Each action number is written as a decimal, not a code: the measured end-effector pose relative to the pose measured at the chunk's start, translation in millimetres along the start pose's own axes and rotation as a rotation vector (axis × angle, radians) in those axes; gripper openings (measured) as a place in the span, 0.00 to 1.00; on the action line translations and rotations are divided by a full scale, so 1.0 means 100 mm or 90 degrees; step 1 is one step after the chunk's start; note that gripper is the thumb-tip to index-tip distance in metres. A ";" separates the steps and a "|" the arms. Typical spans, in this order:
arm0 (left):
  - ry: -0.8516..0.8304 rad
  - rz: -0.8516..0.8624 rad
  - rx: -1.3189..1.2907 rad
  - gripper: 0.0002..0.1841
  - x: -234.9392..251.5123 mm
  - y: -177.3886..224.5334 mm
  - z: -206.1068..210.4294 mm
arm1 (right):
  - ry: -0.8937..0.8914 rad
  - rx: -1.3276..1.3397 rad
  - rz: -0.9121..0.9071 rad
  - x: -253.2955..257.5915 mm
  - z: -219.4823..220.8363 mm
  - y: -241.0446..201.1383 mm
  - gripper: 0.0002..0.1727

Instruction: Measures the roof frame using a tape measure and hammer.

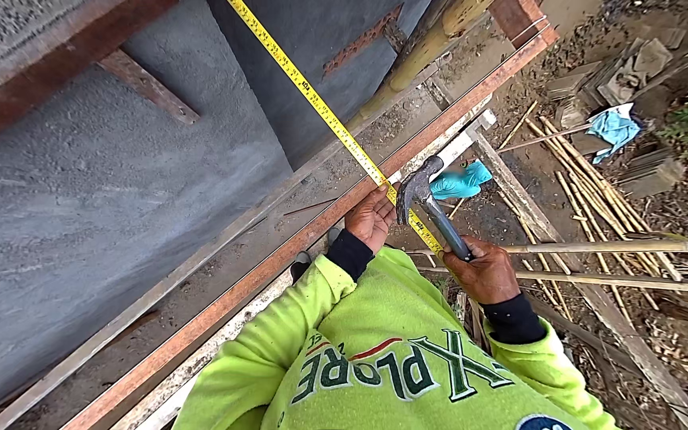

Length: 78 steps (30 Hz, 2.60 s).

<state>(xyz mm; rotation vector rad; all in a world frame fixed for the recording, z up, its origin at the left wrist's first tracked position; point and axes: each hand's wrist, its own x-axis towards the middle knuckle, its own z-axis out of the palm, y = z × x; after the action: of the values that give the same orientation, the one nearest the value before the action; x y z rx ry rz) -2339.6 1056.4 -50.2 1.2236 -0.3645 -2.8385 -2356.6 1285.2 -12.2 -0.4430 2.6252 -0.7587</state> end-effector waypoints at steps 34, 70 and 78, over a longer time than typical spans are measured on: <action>0.018 -0.006 -0.006 0.08 0.01 -0.01 0.00 | -0.010 0.001 0.004 0.01 -0.01 0.01 0.13; 0.009 -0.019 0.011 0.09 0.03 -0.02 0.00 | -0.004 -0.010 0.007 0.00 -0.01 0.02 0.13; -0.055 -0.045 0.057 0.14 -0.05 0.05 0.03 | -0.068 0.003 -0.066 -0.01 -0.12 -0.20 0.12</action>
<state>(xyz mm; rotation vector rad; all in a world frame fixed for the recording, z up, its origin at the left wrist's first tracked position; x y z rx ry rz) -2338.8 1052.7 -43.1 1.1525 -0.4651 -2.9731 -2357.3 1274.2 8.6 -0.6057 2.5171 -0.7516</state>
